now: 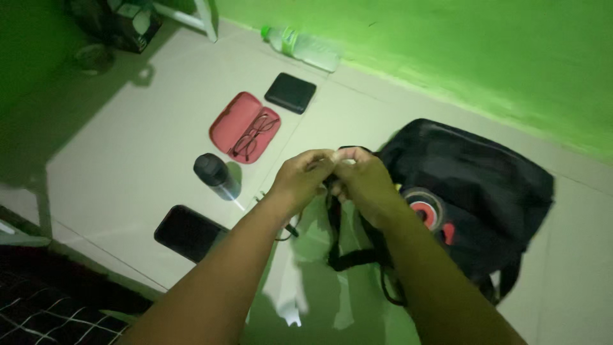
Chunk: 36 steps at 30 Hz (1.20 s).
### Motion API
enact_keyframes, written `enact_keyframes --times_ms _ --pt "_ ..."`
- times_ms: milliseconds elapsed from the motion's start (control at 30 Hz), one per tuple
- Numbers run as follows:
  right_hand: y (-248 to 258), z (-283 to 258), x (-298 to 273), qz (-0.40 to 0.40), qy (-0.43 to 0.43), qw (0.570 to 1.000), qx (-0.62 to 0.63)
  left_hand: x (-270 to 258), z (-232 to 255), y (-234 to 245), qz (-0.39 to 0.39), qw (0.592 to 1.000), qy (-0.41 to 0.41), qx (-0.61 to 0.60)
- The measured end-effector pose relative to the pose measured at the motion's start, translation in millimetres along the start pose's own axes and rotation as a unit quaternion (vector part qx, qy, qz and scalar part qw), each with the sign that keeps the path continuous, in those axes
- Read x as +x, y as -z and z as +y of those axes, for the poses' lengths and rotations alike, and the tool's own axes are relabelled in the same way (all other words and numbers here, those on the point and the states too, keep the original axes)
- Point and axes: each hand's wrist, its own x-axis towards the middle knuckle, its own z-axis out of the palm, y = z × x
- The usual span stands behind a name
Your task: The person packs a black backpack with several items from the floor, including a flashlight, tape, a small red object, a beaded bracelet, a charger, a pink glasses case, a wallet, and a water bottle. The person opens the bag, places each item inside, and closes the bag.
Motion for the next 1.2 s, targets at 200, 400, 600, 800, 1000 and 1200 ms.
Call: enact_keyframes --times_ms 200,400,600,800,1000,1200 --pt "36.7 -33.5 -52.6 -0.031 -0.036 0.986 0.158 -18.7 24.6 -26.1 -0.063 0.988 -0.078 0.119" --pt "58.0 -21.2 -78.4 0.046 -0.009 0.998 0.048 -20.5 26.8 -36.0 -0.055 0.998 -0.037 0.017" --pt "70.5 -13.5 -95.1 0.023 0.034 0.986 0.162 -32.2 25.5 -46.5 -0.051 0.997 -0.020 -0.045" --pt "82.2 -16.4 -98.1 0.072 0.079 0.964 0.244 -42.3 29.3 -63.7 -0.094 0.991 0.015 -0.089" --pt "100.1 2.5 -112.3 0.082 0.085 0.964 0.238 -52.4 27.2 -82.8 -0.136 0.982 0.019 -0.126" --pt "102.5 39.3 -155.1 0.108 0.012 0.982 0.154 -59.9 20.8 -112.3 -0.125 0.992 -0.012 -0.005"
